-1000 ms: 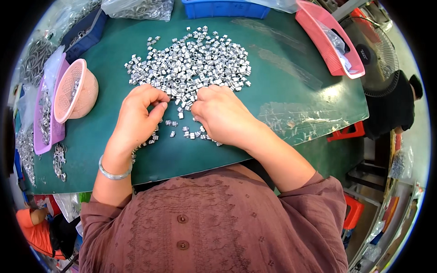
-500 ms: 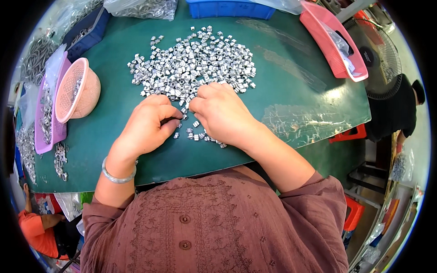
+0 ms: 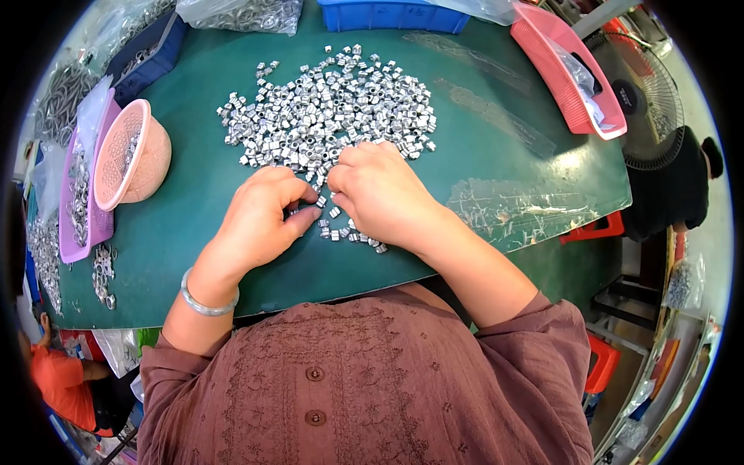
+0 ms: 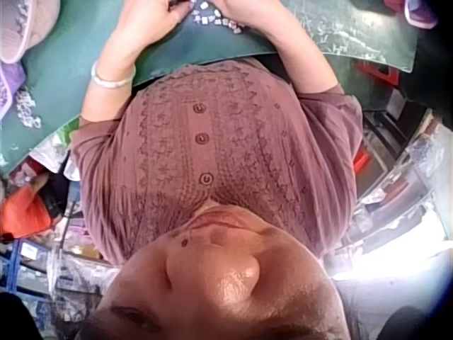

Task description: The person sorts through a pile of small metal components by hand and places them into a plastic bag, handling the items one at a time and eventually picking up the bag.

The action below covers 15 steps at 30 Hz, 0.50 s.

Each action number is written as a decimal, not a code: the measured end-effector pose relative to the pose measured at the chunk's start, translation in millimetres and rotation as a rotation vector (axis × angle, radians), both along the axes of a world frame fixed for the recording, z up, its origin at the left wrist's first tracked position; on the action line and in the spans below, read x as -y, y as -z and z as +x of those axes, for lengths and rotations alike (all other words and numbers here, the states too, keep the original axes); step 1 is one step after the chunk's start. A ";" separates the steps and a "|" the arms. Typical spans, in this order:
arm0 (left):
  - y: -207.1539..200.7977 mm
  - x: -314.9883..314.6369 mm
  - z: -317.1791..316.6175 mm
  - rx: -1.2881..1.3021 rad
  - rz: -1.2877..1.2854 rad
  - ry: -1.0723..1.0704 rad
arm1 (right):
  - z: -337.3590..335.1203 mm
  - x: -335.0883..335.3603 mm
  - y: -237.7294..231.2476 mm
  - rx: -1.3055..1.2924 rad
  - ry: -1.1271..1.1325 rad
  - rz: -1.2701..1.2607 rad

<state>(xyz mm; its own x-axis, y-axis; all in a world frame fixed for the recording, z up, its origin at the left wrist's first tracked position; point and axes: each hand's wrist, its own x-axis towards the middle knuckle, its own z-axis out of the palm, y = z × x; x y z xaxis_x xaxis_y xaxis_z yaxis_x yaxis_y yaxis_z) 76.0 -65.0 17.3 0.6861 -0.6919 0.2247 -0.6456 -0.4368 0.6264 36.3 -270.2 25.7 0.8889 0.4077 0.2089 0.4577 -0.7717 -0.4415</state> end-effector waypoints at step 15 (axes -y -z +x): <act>-0.6 -3.0 3.8 0.009 0.003 0.043 | -2.5 9.0 -2.5 0.015 -0.029 0.069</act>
